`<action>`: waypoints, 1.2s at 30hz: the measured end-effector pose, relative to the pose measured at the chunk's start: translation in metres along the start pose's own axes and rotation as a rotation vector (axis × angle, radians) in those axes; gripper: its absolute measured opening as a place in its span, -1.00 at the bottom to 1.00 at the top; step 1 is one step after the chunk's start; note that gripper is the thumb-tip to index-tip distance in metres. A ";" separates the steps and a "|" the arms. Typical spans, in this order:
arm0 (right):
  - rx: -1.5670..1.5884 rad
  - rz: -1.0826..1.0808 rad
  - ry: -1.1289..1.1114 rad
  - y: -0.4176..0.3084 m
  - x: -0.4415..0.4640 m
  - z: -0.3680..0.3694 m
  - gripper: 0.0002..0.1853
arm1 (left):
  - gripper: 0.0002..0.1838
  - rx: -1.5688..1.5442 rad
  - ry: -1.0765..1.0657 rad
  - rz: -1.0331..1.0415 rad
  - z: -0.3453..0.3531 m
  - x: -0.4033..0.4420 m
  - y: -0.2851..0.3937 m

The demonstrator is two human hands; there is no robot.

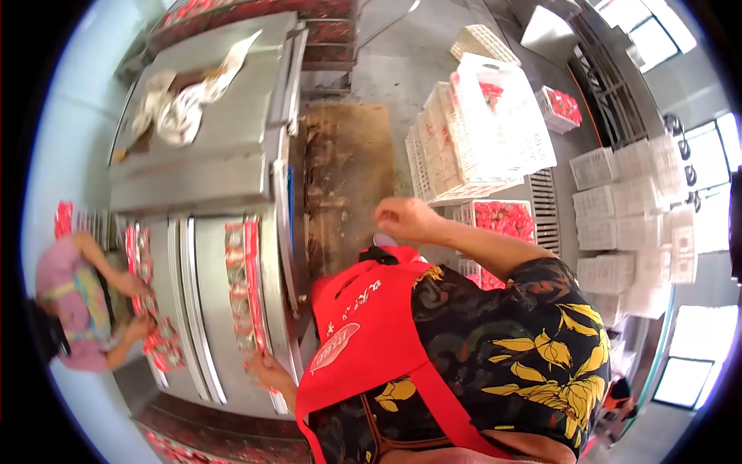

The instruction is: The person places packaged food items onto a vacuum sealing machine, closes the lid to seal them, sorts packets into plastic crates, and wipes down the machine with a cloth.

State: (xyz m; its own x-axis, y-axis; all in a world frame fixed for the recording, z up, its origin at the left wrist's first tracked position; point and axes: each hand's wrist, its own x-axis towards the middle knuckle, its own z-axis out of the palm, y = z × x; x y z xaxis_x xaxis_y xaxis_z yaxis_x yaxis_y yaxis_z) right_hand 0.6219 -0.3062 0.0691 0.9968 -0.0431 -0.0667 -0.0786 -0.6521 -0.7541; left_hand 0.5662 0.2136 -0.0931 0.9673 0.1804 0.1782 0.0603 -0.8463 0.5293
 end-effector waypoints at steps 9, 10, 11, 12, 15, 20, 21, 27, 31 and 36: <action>0.343 0.510 0.994 0.318 -0.051 -0.347 -0.86 | -0.83 0.098 0.008 -0.090 -0.020 -0.027 0.150; 0.273 0.662 0.999 0.359 -0.055 -0.364 -0.83 | -0.83 0.120 -0.020 -0.098 -0.021 -0.027 0.168; 0.201 0.827 0.944 0.401 -0.059 -0.375 -0.82 | -0.83 0.139 -0.053 -0.105 -0.020 -0.029 0.185; 0.251 0.916 0.875 0.423 -0.057 -0.383 -0.82 | -0.83 0.157 -0.098 -0.113 -0.017 -0.030 0.205; 0.387 1.054 0.691 0.490 -0.041 -0.378 -0.80 | -0.83 0.194 -0.259 -0.156 -0.008 -0.038 0.247; 0.450 1.063 0.499 0.560 0.023 -0.342 -0.61 | -0.83 0.260 -0.492 -0.262 0.002 -0.041 0.283; 0.189 0.864 0.623 0.573 0.041 -0.330 -0.53 | -0.83 0.273 -0.520 -0.290 0.004 -0.041 0.286; -0.052 0.754 0.742 0.623 0.138 -0.325 -0.47 | -0.83 0.339 -0.611 -0.460 -0.002 -0.046 0.295; -0.064 0.882 0.577 0.610 0.156 -0.345 -0.57 | -0.82 0.357 -0.631 -0.550 -0.009 -0.050 0.296; 0.074 0.895 1.195 0.646 0.120 -0.348 -0.74 | -0.82 0.321 -0.677 -0.562 -0.016 -0.054 0.293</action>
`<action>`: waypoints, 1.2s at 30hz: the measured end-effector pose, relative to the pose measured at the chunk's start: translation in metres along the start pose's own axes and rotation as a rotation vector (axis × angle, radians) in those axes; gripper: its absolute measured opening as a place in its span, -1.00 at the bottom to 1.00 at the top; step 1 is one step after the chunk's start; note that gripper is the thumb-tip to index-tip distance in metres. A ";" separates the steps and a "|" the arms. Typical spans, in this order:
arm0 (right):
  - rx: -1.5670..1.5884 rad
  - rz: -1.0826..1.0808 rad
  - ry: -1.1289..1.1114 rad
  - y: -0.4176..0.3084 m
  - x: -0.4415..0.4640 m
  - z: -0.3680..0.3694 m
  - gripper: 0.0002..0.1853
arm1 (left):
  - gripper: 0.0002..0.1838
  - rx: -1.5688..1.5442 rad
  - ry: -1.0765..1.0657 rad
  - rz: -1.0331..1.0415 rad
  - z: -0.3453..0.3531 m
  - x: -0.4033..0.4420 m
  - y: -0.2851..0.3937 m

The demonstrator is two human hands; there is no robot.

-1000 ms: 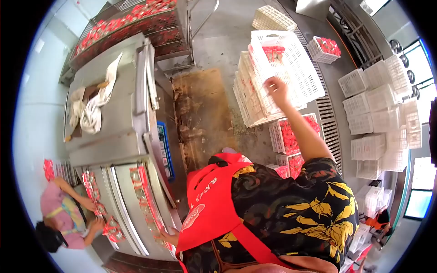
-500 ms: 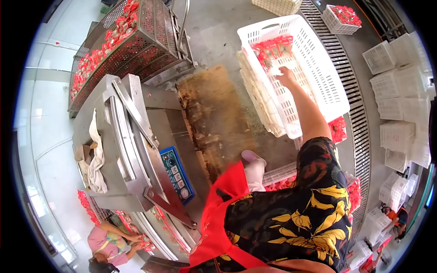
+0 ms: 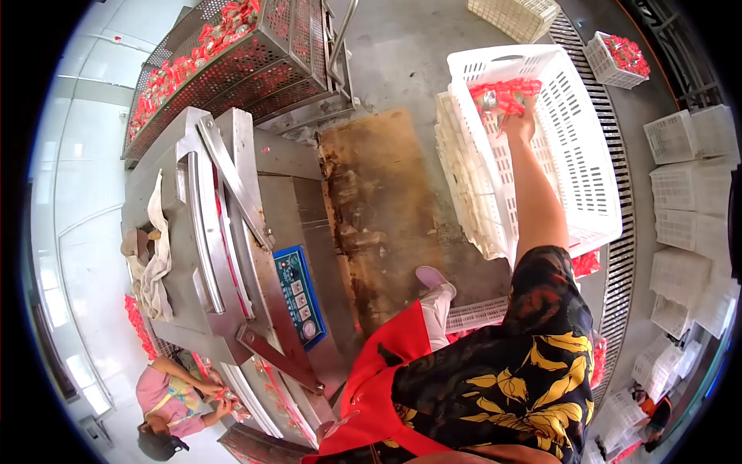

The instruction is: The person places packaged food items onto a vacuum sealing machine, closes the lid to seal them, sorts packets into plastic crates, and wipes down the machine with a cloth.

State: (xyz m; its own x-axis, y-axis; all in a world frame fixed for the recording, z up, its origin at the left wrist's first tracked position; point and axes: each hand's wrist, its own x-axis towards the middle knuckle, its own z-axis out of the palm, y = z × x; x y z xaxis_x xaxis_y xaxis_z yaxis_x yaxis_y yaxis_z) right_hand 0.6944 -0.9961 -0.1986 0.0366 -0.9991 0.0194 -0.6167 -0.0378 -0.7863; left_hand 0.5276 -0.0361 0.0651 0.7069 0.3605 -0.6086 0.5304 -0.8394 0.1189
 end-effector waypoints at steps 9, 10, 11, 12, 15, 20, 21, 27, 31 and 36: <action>1.010 -0.459 -0.439 -0.239 -0.168 -0.158 -0.88 | -0.71 -0.785 -0.290 0.284 -0.007 -0.008 0.145; 0.978 -0.453 -0.621 -0.255 -0.223 -0.166 -0.84 | -0.71 -0.840 -0.288 0.306 -0.008 -0.013 0.168; 0.925 -0.446 -0.804 -0.271 -0.278 -0.174 -0.71 | -0.64 -0.983 -0.414 0.281 -0.012 -0.020 0.187; 0.855 -0.440 -0.975 -0.287 -0.334 -0.182 -0.57 | -0.55 -1.119 -0.543 0.260 -0.016 -0.024 0.202; 0.578 -1.089 -1.262 -0.297 -0.489 -0.192 -0.72 | -0.33 -1.431 -0.921 0.181 -0.044 -0.035 0.200; 0.558 -1.794 -1.810 -0.261 -0.687 -0.208 -0.70 | -0.37 -1.749 -0.827 0.101 -0.052 -0.020 0.111; 0.564 -1.903 -1.889 -0.268 -0.714 -0.218 -0.72 | -0.55 -1.803 -0.801 0.109 -0.044 -0.008 0.079; 0.190 -0.861 -2.402 -0.284 -0.896 -0.215 -0.78 | -0.51 -2.305 -0.315 0.173 -0.032 0.034 -0.108; -0.333 -0.561 -2.546 -0.222 -1.037 -0.206 -0.77 | -0.58 -2.395 0.092 0.116 -0.041 0.038 -0.212; -0.686 -0.317 -2.640 -0.171 -1.121 -0.202 -0.85 | -0.58 -2.382 0.004 0.187 -0.031 0.046 -0.267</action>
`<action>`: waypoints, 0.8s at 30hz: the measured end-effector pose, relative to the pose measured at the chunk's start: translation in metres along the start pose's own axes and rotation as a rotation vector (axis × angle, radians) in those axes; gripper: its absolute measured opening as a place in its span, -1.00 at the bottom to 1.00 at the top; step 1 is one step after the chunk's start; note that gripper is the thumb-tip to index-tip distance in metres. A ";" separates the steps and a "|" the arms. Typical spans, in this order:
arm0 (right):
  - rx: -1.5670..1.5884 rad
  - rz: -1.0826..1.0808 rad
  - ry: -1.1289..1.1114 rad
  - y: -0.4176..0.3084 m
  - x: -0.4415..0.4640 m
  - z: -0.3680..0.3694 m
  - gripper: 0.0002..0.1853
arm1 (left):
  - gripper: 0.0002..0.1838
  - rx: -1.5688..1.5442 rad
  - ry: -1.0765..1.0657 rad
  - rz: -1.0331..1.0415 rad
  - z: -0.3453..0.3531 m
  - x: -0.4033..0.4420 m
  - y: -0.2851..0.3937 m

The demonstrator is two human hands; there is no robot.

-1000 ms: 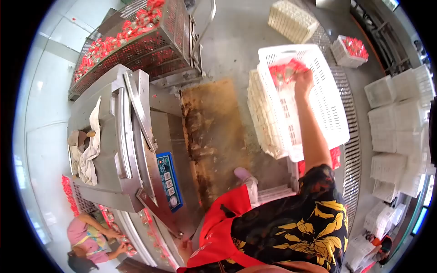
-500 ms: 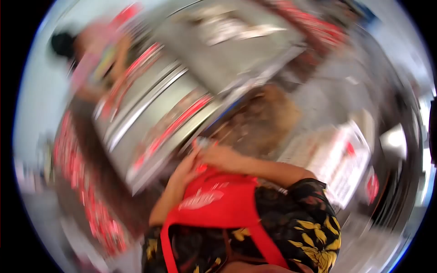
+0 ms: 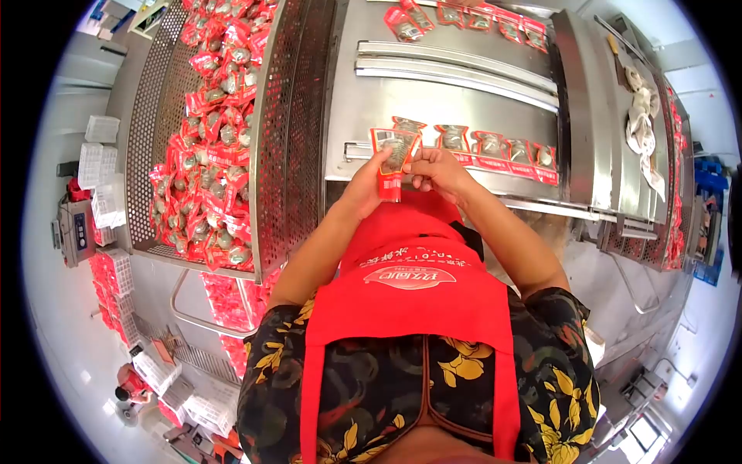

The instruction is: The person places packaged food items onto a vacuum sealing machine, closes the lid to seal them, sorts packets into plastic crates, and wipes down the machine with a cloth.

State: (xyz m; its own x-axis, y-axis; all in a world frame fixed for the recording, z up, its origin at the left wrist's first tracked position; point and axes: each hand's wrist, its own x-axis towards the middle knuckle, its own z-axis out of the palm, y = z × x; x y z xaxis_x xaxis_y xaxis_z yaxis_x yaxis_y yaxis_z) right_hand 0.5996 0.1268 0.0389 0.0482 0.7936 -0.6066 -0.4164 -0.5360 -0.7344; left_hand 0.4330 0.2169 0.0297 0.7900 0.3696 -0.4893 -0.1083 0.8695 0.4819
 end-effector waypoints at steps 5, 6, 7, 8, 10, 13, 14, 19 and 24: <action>-0.044 -0.024 0.014 -0.022 0.034 -0.011 -0.95 | -0.60 0.542 0.194 0.064 -0.023 0.012 0.032; -0.034 -0.006 0.011 -0.028 0.040 -0.013 -0.94 | -0.63 0.549 0.101 0.057 -0.029 0.018 0.036; -0.022 -0.006 0.007 -0.022 0.055 -0.010 -0.94 | -0.65 0.569 0.002 0.043 -0.043 0.019 0.042; -0.060 -0.024 -0.039 -0.027 0.066 -0.016 -0.89 | -0.72 0.587 0.051 0.096 -0.041 0.025 0.047; -0.134 -0.035 -0.077 -0.033 0.078 -0.018 -0.82 | -0.70 0.626 0.060 0.115 -0.055 0.037 0.059; -0.293 -0.177 -0.007 -0.036 0.114 -0.023 -0.83 | -0.54 0.684 0.140 0.302 -0.094 0.062 0.083; -0.249 -0.135 0.026 -0.040 0.121 -0.017 -0.86 | -0.55 0.724 0.152 0.292 -0.105 0.068 0.091; -0.319 -0.265 0.094 -0.004 0.172 -0.006 -0.90 | -0.56 0.889 0.243 0.219 -0.132 0.094 0.106; -0.838 -0.419 0.377 0.020 0.184 -0.019 -0.96 | -0.62 0.901 0.278 0.115 -0.145 0.127 0.085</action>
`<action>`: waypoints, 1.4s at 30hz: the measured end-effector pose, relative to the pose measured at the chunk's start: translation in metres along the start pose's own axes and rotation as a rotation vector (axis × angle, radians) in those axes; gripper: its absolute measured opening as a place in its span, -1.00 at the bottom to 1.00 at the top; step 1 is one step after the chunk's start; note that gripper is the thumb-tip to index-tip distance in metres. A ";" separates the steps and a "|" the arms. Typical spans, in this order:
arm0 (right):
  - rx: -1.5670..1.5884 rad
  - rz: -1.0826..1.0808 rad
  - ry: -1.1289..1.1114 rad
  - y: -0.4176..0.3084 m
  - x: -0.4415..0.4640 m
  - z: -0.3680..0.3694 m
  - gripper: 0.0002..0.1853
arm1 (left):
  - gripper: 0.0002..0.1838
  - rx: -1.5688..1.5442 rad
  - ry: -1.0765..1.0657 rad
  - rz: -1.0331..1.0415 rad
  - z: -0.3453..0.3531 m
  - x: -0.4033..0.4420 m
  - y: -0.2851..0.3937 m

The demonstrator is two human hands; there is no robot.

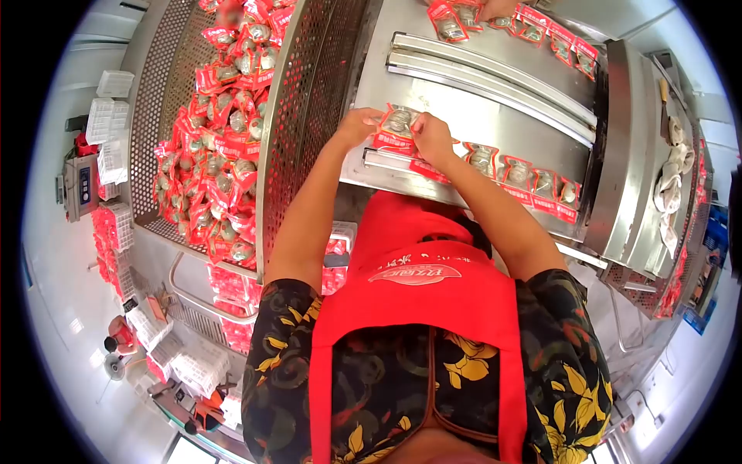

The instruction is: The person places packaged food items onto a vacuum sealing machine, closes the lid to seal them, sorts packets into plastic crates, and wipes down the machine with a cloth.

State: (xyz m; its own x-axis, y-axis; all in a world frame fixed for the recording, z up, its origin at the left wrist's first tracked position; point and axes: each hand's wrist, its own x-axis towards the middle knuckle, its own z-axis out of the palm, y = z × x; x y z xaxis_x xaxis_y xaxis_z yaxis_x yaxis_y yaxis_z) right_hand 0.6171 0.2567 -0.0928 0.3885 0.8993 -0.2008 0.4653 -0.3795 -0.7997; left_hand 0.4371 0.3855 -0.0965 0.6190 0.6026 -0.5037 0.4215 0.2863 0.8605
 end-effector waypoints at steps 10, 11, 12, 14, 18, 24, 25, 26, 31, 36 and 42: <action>-0.278 -0.021 -0.101 -0.010 -0.016 -0.017 -0.70 | -0.78 0.337 -0.209 -0.126 -0.005 0.013 -0.011; -0.327 -0.015 -0.102 -0.049 -0.032 -0.030 -0.66 | -0.84 0.328 -0.191 -0.099 -0.006 0.009 -0.011; -0.376 -0.010 -0.104 -0.071 -0.044 -0.037 -0.62 | -0.89 0.319 -0.171 -0.072 -0.007 0.007 -0.011; -0.400 -0.222 -0.120 -0.065 -0.058 -0.027 -0.59 | -0.85 0.357 -0.166 -0.041 -0.011 0.007 -0.015; -0.437 -0.463 -0.142 -0.041 -0.064 0.000 -0.72 | -0.70 0.380 -0.152 0.003 -0.013 0.010 -0.025; -0.393 -0.503 -0.109 -0.031 -0.082 0.015 -0.84 | -0.72 0.947 0.010 -0.159 -0.002 -0.016 0.002; -0.322 -0.557 -0.115 -0.035 -0.088 0.009 -0.82 | -0.72 0.952 0.000 -0.145 0.003 -0.029 0.010; -0.266 -0.532 -0.144 -0.051 -0.098 -0.009 -0.74 | -0.71 0.911 0.216 0.001 0.007 -0.045 0.016; -0.347 -0.472 0.121 -0.015 -0.121 -0.042 -0.74 | -0.69 0.654 0.330 0.362 0.048 -0.095 0.025; -0.461 -0.460 0.128 0.008 -0.125 -0.039 -0.86 | -0.68 0.684 0.175 0.702 0.081 -0.107 0.018; -0.395 -0.393 0.364 0.000 -0.162 -0.067 -0.73 | -0.65 0.700 0.119 0.787 0.088 -0.114 0.017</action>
State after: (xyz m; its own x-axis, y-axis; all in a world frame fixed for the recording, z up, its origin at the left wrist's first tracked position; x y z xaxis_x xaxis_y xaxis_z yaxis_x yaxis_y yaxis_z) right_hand 0.6079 0.0968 -0.0223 0.3422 0.8826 0.3224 0.8565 -0.1519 -0.4933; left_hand 0.4326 0.2560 -0.0309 0.8308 0.5113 0.2200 0.2409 -0.6866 0.6860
